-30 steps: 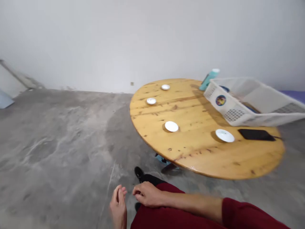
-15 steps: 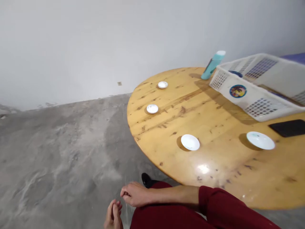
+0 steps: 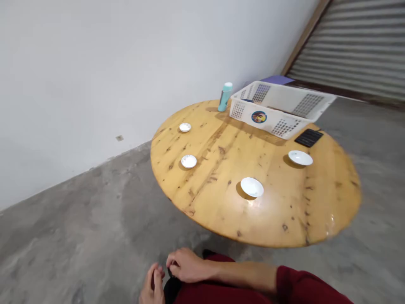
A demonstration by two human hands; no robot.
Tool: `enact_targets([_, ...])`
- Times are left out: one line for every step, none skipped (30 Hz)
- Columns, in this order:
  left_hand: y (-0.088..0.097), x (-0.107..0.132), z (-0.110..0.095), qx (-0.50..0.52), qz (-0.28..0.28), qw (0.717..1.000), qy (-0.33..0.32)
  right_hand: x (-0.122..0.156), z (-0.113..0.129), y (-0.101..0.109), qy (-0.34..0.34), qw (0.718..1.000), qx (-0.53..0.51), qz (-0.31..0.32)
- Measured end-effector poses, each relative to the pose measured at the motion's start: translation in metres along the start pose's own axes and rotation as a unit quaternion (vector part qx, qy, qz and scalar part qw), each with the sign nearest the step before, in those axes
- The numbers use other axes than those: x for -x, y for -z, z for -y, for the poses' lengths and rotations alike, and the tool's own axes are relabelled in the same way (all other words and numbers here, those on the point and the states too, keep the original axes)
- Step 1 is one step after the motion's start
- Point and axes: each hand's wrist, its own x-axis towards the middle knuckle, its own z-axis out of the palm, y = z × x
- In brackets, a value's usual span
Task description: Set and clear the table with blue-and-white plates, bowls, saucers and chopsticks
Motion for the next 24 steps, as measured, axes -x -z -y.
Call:
enact_targets([0.013, -0.018, -0.005, -0.002, 0.021, 1.0, -0.01, -0.01, 0.01, -0.001, -0.01, 0.999, -0.012, -0.029])
enact_targets([0.025, -0.035, -0.01, -0.004, 0.037, 0.999, -0.02, -0.019, 0.02, -0.002, -0.017, 0.998, -0.025, -0.055])
enact_targets([0.035, -0.05, -0.015, -0.002, 0.05, 0.998, -0.03, -0.028, 0.029, -0.003, -0.021, 0.996, -0.039, -0.077])
enact_targets([0.043, -0.065, -0.02, 0.002, 0.061, 0.997, -0.04, -0.036, 0.037, -0.005, -0.022, 0.994, -0.05, -0.095])
enact_targets([0.048, -0.078, -0.025, 0.007, 0.071, 0.996, -0.052, -0.043, 0.042, -0.007, -0.024, 0.992, -0.057, -0.111])
enact_targets([0.05, -0.091, -0.029, 0.012, 0.082, 0.994, -0.065, -0.049, 0.046, -0.009, -0.029, 0.99, -0.061, -0.124])
enact_targets([0.05, -0.102, -0.034, 0.016, 0.095, 0.992, -0.079, -0.055, 0.049, -0.011, -0.036, 0.988, -0.062, -0.138])
enact_targets([0.048, -0.112, -0.038, 0.017, 0.109, 0.99, -0.092, -0.06, 0.049, -0.012, -0.046, 0.985, -0.063, -0.152])
enact_targets([0.043, -0.121, -0.043, 0.015, 0.126, 0.986, -0.106, -0.064, 0.048, -0.012, -0.06, 0.982, -0.064, -0.165])
enact_targets([0.038, -0.129, -0.047, 0.01, 0.143, 0.982, -0.121, -0.069, 0.046, -0.012, -0.074, 0.979, -0.066, -0.177])
enact_targets([0.031, -0.136, -0.052, 0.001, 0.16, 0.977, -0.137, -0.073, 0.043, -0.011, -0.087, 0.976, -0.068, -0.189])
enact_targets([0.025, -0.143, -0.058, -0.011, 0.177, 0.972, -0.154, -0.078, 0.04, -0.01, -0.096, 0.972, -0.072, -0.203])
enact_targets([0.019, -0.149, -0.063, -0.025, 0.192, 0.966, -0.17, -0.083, 0.036, -0.008, -0.101, 0.968, -0.078, -0.215])
enact_targets([0.013, -0.156, -0.069, -0.039, 0.207, 0.96, -0.187, -0.088, 0.032, -0.004, -0.103, 0.964, -0.087, -0.228])
enact_targets([0.009, -0.163, -0.076, -0.051, 0.222, 0.953, -0.201, -0.095, 0.027, 0.001, -0.103, 0.96, -0.098, -0.24])
enact_targets([0.005, -0.17, -0.082, -0.063, 0.235, 0.947, -0.211, -0.103, 0.023, 0.006, -0.103, 0.956, -0.111, -0.251])
enact_targets([0.003, -0.178, -0.089, -0.073, 0.247, 0.942, -0.216, -0.111, 0.02, 0.014, -0.106, 0.953, -0.123, -0.258])
enact_targets([0.002, -0.187, -0.095, -0.082, 0.256, 0.938, -0.218, -0.121, 0.017, 0.023, -0.112, 0.949, -0.133, -0.262])
enact_targets([0.002, -0.197, -0.101, -0.09, 0.261, 0.937, -0.216, -0.131, 0.015, 0.033, -0.119, 0.946, -0.142, -0.266])
enact_targets([0.002, -0.207, -0.107, -0.096, 0.263, 0.937, -0.211, -0.142, 0.014, 0.044, -0.125, 0.943, -0.149, -0.27])
enact_targets([0.003, -0.218, -0.112, -0.098, 0.261, 0.938, -0.204, -0.153, 0.013, 0.056, -0.127, 0.94, -0.157, -0.275])
enact_targets([0.004, -0.229, -0.117, -0.095, 0.259, 0.941, -0.196, -0.165, 0.013, 0.068, -0.126, 0.937, -0.166, -0.279])
enact_targets([0.005, -0.24, -0.121, -0.09, 0.256, 0.944, -0.187, -0.176, 0.013, 0.08, -0.121, 0.935, -0.175, -0.282])
enact_targets([0.005, -0.251, -0.125, -0.084, 0.25, 0.948, -0.176, -0.187, 0.014, 0.09, -0.115, 0.934, -0.183, -0.283])
